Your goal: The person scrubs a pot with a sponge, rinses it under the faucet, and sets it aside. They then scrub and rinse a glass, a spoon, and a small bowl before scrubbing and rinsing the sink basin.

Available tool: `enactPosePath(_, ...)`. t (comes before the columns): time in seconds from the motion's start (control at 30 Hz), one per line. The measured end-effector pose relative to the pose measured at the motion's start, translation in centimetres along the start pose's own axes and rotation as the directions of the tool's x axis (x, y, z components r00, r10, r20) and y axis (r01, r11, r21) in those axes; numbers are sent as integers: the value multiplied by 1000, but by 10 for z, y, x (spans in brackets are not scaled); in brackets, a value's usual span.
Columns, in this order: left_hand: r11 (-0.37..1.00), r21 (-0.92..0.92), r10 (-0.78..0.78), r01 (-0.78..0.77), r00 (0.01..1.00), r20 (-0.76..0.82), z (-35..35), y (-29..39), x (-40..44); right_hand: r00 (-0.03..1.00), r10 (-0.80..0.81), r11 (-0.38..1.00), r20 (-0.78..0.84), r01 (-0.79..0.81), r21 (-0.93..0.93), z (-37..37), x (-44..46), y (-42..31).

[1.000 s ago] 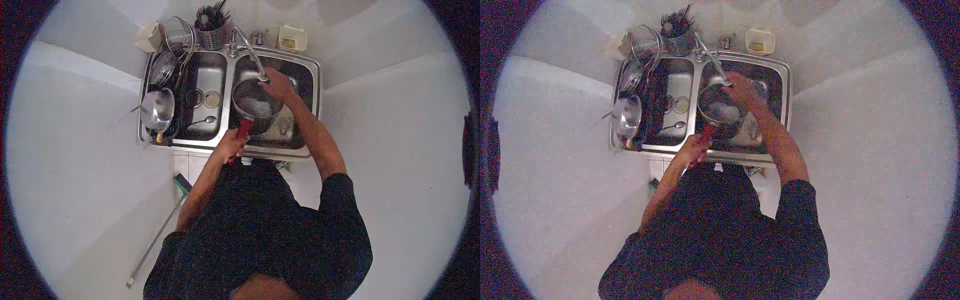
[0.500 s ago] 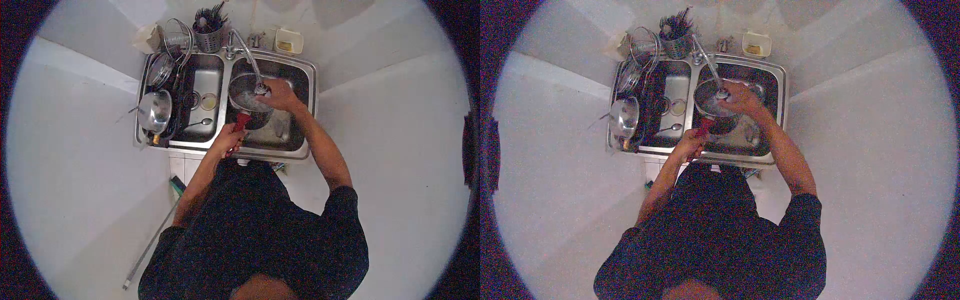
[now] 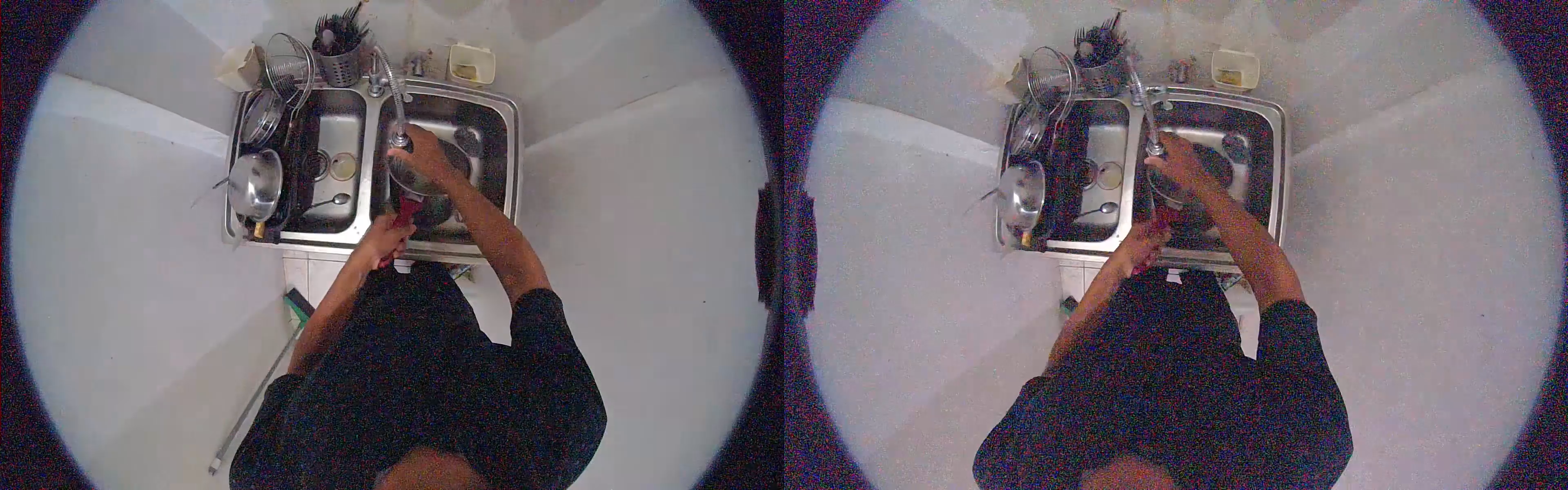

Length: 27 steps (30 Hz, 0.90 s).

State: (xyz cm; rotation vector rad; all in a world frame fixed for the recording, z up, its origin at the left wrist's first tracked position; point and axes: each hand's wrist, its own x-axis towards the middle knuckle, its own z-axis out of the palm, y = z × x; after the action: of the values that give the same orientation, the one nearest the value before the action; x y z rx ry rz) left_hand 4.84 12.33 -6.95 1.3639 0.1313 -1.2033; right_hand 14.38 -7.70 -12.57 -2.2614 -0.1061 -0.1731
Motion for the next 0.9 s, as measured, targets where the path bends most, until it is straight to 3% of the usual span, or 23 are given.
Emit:
enactPosePath(0.07,999,-48,20,-18,999,26,-5,-12,4,1000,-17,993,11,19,-120,-1,4,13)
enactPosePath(0.27,992,-120,31,-29,999,10,-7,-17,-2,991,-136,970,-15,130,-204,-39,6,39)
enactPosePath(0.3,992,-124,34,-34,999,-3,-5,-15,-4,999,-14,974,31,21,-226,-52,3,30)
enactPosePath(0.4,994,-107,12,-15,1000,-26,-12,-26,6,962,-254,942,-96,224,-251,-67,-3,33)
enactPosePath(0.5,994,-107,-28,23,999,-46,-13,-19,3,998,59,988,-27,-62,-144,-74,-18,14)
enactPosePath(0.57,993,-119,7,-12,999,-42,-16,-25,11,967,253,963,16,-253,90,-56,-35,31)
enactPosePath(0.67,992,-119,38,-42,998,-42,-16,-30,17,890,430,714,152,-439,546,-20,-57,68)
enactPosePath(0.7,992,-115,42,-47,998,-45,-14,-26,14,842,482,583,245,-516,628,-21,-58,46)
enactPosePath(0.77,997,-80,9,-13,998,-60,-11,-17,5,944,303,899,132,-329,289,2,-52,64)
enactPosePath(0.83,998,-60,-3,-1,998,-60,-7,-14,1,951,279,864,134,-309,398,34,-47,94)
enactPosePath(0.87,998,-59,2,-5,999,-51,-7,-15,1,919,347,647,188,-379,661,54,-43,108)
enactPosePath(0.9,998,-57,7,-9,999,-42,-7,-17,1,870,406,301,279,-415,858,61,-40,107)
